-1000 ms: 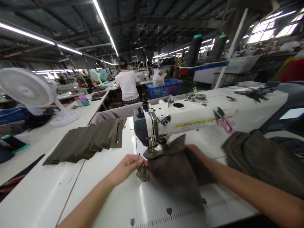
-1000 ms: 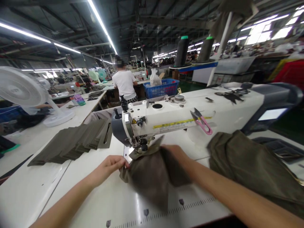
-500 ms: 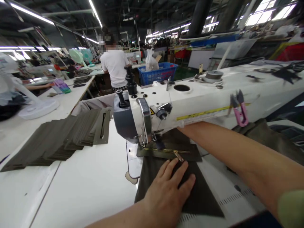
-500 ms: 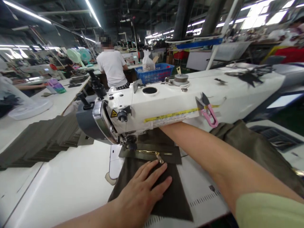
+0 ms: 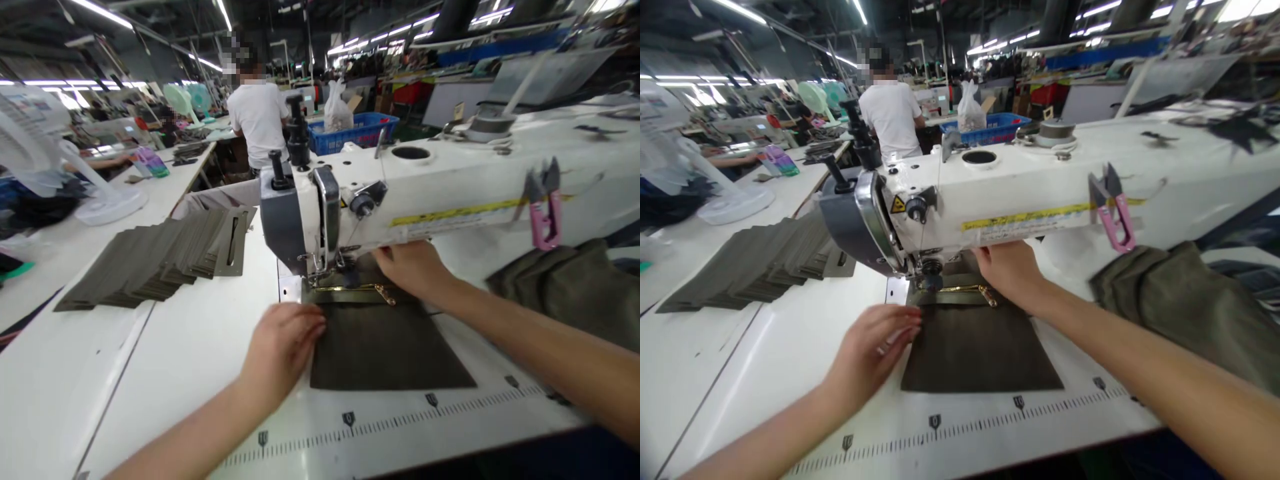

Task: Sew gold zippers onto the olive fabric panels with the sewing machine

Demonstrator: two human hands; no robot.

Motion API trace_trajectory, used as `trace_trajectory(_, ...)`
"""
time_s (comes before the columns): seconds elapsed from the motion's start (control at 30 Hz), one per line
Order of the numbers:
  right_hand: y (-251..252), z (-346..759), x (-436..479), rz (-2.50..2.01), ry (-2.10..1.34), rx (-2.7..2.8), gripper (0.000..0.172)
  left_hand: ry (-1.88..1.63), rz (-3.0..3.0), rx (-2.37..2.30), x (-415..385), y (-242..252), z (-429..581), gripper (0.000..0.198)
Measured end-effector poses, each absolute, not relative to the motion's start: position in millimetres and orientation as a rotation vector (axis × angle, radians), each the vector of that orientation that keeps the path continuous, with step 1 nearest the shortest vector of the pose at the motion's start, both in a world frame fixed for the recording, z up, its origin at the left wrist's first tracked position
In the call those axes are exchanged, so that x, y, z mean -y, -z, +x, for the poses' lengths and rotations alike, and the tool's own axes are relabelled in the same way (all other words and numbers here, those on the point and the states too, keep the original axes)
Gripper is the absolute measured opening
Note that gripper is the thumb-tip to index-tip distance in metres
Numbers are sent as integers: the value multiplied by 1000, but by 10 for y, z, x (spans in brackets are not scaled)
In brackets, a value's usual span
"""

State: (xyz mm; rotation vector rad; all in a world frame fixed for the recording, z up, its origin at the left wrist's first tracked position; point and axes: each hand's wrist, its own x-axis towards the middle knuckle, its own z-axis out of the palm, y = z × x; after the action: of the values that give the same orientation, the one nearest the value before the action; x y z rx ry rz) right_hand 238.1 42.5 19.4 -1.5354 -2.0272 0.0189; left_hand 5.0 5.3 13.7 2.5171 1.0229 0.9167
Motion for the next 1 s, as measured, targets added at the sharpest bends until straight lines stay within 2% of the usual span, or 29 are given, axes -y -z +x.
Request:
trace_trajectory(0.1, -124, 2137, -168, -1427, 77, 2146, 17, -840, 2701, -1146, -308, -30, -127, 23)
trace_trajectory(0.2, 10, 1876, -66, -1296, 116, 2284, 18, -828, 2783, -1098, -433, 88, -100, 17)
trace_trajectory(0.37, 164, 1779, -202, -1227, 39, 2327, 25, -964, 2796, -1060, -429, 163, -35, 17)
trace_trajectory(0.53, 143, 1822, -264, -1150, 43, 2378, 25, -1022, 2836, -961, -455, 168, -50, 19)
trace_trajectory(1.0, 164, 1852, -333, -1148, 107, 2378, 22, -907, 3036, -920, -492, 115, 0, 21)
